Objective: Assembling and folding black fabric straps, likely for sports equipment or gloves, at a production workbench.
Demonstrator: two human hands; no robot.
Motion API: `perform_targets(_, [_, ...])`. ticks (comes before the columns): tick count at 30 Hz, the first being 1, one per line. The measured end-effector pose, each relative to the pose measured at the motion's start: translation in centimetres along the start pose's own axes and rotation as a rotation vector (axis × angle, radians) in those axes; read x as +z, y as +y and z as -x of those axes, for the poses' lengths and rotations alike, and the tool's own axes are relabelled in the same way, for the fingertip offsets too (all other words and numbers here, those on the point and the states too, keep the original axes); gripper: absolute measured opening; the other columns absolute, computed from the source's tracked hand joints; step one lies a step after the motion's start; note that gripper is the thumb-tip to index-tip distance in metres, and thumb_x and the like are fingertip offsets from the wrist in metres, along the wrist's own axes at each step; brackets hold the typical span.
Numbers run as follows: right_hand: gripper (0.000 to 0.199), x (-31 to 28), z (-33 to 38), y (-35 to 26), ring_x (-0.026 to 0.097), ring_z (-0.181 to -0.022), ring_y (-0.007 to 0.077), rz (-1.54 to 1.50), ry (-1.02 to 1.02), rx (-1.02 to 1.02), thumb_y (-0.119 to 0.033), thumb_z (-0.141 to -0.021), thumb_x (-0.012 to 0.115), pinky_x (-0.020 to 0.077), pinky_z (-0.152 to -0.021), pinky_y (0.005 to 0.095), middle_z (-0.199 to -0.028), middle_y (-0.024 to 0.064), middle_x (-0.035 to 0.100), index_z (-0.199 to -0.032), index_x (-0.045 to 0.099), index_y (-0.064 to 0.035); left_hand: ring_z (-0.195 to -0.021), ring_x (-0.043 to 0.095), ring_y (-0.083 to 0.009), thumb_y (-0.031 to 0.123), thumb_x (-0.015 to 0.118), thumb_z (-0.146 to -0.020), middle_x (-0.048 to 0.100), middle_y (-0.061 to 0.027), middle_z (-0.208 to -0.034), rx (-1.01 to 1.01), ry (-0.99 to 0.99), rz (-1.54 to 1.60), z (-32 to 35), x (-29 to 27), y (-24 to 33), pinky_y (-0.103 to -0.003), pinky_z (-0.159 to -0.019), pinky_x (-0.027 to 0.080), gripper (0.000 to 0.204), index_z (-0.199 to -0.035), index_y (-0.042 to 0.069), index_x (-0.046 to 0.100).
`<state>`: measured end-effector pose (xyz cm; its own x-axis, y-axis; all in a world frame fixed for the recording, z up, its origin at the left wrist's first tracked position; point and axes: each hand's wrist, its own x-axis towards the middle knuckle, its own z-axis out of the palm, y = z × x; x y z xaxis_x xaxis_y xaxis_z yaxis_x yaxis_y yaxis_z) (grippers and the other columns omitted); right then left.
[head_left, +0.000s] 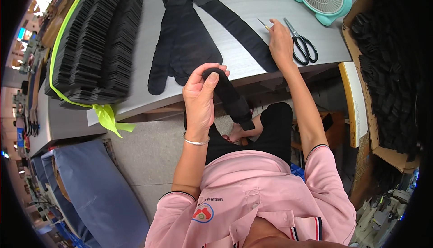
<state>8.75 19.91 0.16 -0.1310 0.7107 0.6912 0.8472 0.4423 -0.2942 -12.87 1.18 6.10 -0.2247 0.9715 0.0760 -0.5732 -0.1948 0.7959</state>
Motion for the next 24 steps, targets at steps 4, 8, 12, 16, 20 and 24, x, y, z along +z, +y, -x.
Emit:
perform_targets(4, [0.030, -7.1, 1.7, -7.4, 0.061, -0.080, 0.0276, -0.517, -0.269, 0.168, -0.001, -0.096, 0.052, 0.0490, -0.072, 0.0363, -0.097, 0.0122, 0.058, -0.123, 0.061, -0.0078, -0.099, 0.067, -0.0193, 0.007, 0.064, -0.096, 0.070, -0.0145, -0.107, -0.008, -0.003, 0.023, 0.8, -0.6, 0.3, -0.031, -0.094, 0.051, 0.023, -0.116, -0.002, 0.063])
perform_targets(8, [0.025, -12.9, 3.8, -12.4, 0.059, -0.068, 0.0185, -0.654, -0.318, -0.026, -0.002, -0.087, 0.068, 0.0466, -0.059, 0.0285, -0.084, 0.0079, 0.056, -0.110, 0.073, -0.0107, -0.100, 0.067, -0.0191, 0.006, 0.064, -0.096, 0.070, -0.0136, -0.108, -0.012, -0.061, 0.028, 1.2, -0.4, 0.3, -0.031, -0.095, 0.051, 0.022, -0.116, -0.002, 0.063])
perform_targets(12, [0.027, -13.8, 4.8, -13.1, 0.060, -0.060, 0.0148, -0.599, -0.222, -0.107, -0.010, -0.084, 0.075, 0.0448, -0.050, 0.0285, -0.081, 0.0040, 0.058, -0.111, 0.074, -0.0162, -0.100, 0.066, -0.0183, 0.006, 0.064, -0.096, 0.070, -0.0125, -0.108, -0.006, -0.113, 0.019, 1.7, 0.3, 0.2, -0.030, -0.095, 0.050, 0.022, -0.116, -0.002, 0.063])
perform_targets(16, [0.030, -14.7, 5.2, -13.3, 0.059, -0.057, 0.0142, -0.535, -0.221, -0.147, -0.015, -0.084, 0.076, 0.0458, -0.048, 0.0296, -0.076, 0.0000, 0.059, -0.113, 0.074, -0.0205, -0.100, 0.066, -0.0163, 0.004, 0.063, -0.095, 0.070, -0.0111, -0.108, 0.011, -0.134, 0.006, 2.5, 0.7, 0.3, -0.029, -0.095, 0.050, 0.021, -0.116, -0.002, 0.064])
perform_targets(20, [0.031, -15.5, 5.4, -13.3, 0.058, -0.056, 0.0143, -0.505, -0.207, -0.200, -0.016, -0.084, 0.075, 0.0458, -0.048, 0.0294, -0.075, -0.0008, 0.059, -0.114, 0.073, -0.0221, -0.100, 0.066, -0.0153, 0.003, 0.063, -0.095, 0.070, -0.0103, -0.107, 0.008, -0.157, 0.002, 3.0, 1.0, 0.6, -0.028, -0.094, 0.050, 0.021, -0.116, -0.002, 0.064])
perform_targets(24, [0.032, -16.5, 5.3, -13.4, 0.059, -0.056, 0.0149, -0.480, -0.233, -0.253, -0.015, -0.085, 0.073, 0.0463, -0.047, 0.0295, -0.075, -0.0004, 0.060, -0.116, 0.072, -0.0217, -0.099, 0.066, -0.0151, 0.003, 0.063, -0.095, 0.070, -0.0100, -0.106, 0.011, -0.163, 0.007, 3.6, 1.2, 1.0, -0.027, -0.093, 0.050, 0.021, -0.115, -0.002, 0.065])
